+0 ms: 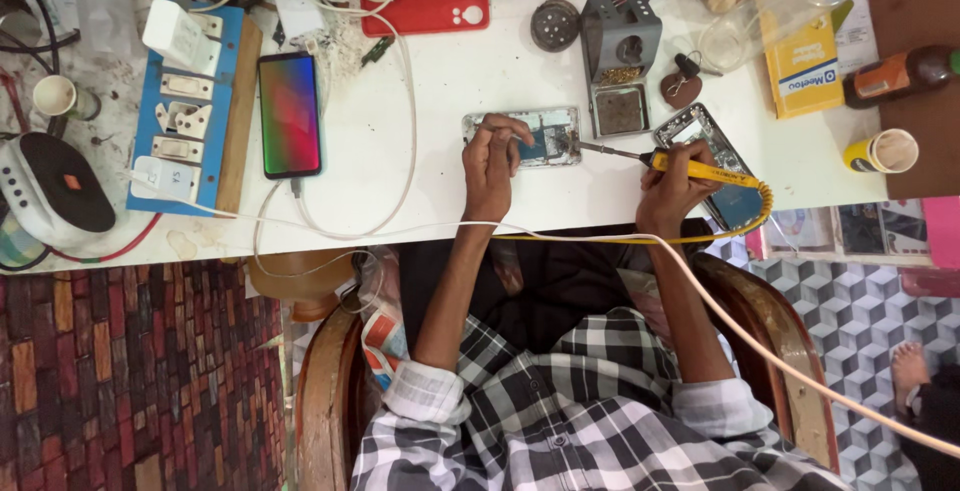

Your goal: The person uses a soldering iron and a metal tool to work on a small electronic circuit board placed on a cluttered workbench. The person repeatedly applies heat and manipulates components on the board while seated.

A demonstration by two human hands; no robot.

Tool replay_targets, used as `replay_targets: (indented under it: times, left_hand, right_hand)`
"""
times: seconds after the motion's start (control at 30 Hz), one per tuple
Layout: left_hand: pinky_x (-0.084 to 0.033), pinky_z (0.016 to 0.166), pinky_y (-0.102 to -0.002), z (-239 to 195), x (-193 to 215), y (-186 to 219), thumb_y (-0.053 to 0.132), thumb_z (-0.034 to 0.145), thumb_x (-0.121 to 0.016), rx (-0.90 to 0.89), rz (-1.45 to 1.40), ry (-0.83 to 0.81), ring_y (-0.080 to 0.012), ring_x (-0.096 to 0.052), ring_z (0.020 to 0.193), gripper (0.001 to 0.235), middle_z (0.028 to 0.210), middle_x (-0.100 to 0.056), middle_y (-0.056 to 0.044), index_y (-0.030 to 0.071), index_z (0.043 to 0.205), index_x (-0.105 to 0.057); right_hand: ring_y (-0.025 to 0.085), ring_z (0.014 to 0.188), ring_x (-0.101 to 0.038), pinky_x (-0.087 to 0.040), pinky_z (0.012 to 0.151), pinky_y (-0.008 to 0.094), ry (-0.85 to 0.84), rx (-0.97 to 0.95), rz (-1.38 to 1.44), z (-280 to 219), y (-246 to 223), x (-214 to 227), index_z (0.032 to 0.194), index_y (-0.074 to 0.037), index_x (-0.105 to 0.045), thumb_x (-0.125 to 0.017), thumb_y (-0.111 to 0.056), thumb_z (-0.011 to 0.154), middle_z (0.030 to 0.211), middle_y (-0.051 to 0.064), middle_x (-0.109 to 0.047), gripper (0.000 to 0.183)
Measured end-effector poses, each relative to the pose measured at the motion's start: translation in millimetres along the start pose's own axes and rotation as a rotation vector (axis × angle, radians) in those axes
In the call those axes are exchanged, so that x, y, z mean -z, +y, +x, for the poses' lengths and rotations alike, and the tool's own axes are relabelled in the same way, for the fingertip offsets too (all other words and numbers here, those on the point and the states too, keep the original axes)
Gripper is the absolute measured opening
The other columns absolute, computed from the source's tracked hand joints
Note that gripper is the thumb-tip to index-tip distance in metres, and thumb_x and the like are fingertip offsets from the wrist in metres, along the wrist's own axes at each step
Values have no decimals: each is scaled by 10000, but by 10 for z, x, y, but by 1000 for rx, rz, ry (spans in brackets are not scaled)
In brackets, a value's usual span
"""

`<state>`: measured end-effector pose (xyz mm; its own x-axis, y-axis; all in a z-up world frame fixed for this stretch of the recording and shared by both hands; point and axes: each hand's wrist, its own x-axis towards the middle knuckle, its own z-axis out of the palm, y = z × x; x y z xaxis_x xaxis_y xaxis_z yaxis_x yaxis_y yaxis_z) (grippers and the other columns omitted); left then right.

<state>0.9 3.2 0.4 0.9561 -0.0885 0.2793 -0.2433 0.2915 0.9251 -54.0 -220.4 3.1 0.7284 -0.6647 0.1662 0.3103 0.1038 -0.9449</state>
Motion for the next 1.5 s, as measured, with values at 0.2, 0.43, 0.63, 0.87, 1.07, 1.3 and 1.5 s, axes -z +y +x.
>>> replay_targets:
  times: [0.2,0.43,0.63,0.87,1.07,1.3,1.5]
  left_hand:
    - [-331,466,-216,-6,-10,44,290,1146,-415,-11,-9,-6,-30,-383,517,336,919,-680,-30,62,1009,-619]
    - [-295,471,-217,-51,-2,135,210,1144,-439,18,3,43,-22,-347,528,278,917,-707,-37,44,1082,-653]
    - [-307,483,-204,-51,-20,179,179,1143,-432,58,-40,80,-2,-346,556,219,977,-726,-55,37,1232,-573]
    - [-341,528,-192,-61,-63,320,214,1150,-423,55,-29,99,-12,-396,596,474,1035,-729,-89,113,1572,-232]
    - [-343,546,-198,-96,-52,241,163,1155,-383,-4,24,86,-24,-387,609,416,1070,-727,-131,111,1550,-259]
    - [-442,533,-214,-74,-4,159,156,1187,-287,-62,38,6,-60,-466,534,276,1085,-726,-154,91,1449,-345]
    - [-452,532,-224,-77,-20,223,166,1143,-323,1,-21,52,-60,-496,535,311,1073,-710,-142,46,1428,-344]
  right_hand:
    - [86,424,-411,-348,394,261,-3,12,-40,-10,-19,-12,769,-75,-417,-566,-78,1027,618,29,-476,298]
    - [98,460,-428,-388,428,267,16,15,-45,-14,-3,-12,776,-56,-429,-569,-64,1016,665,37,-485,278]
    - [88,466,-410,-387,412,258,57,-49,-49,-2,22,1,774,-63,-427,-569,-79,1015,688,27,-483,281]
    - [95,447,-445,-379,410,261,16,-3,-119,-10,-39,-34,778,-67,-423,-550,-97,1038,654,30,-491,290]
    - [98,445,-435,-379,416,261,21,-40,-38,-7,-53,-31,779,-65,-416,-557,-86,1035,644,33,-480,294]
    - [109,472,-459,-401,431,270,4,7,-94,-12,-40,-13,788,-55,-432,-543,-76,1042,682,35,-492,278]
    - [116,468,-485,-417,449,275,-15,28,-115,-9,-52,-21,785,-39,-442,-537,-69,1044,660,51,-506,277]
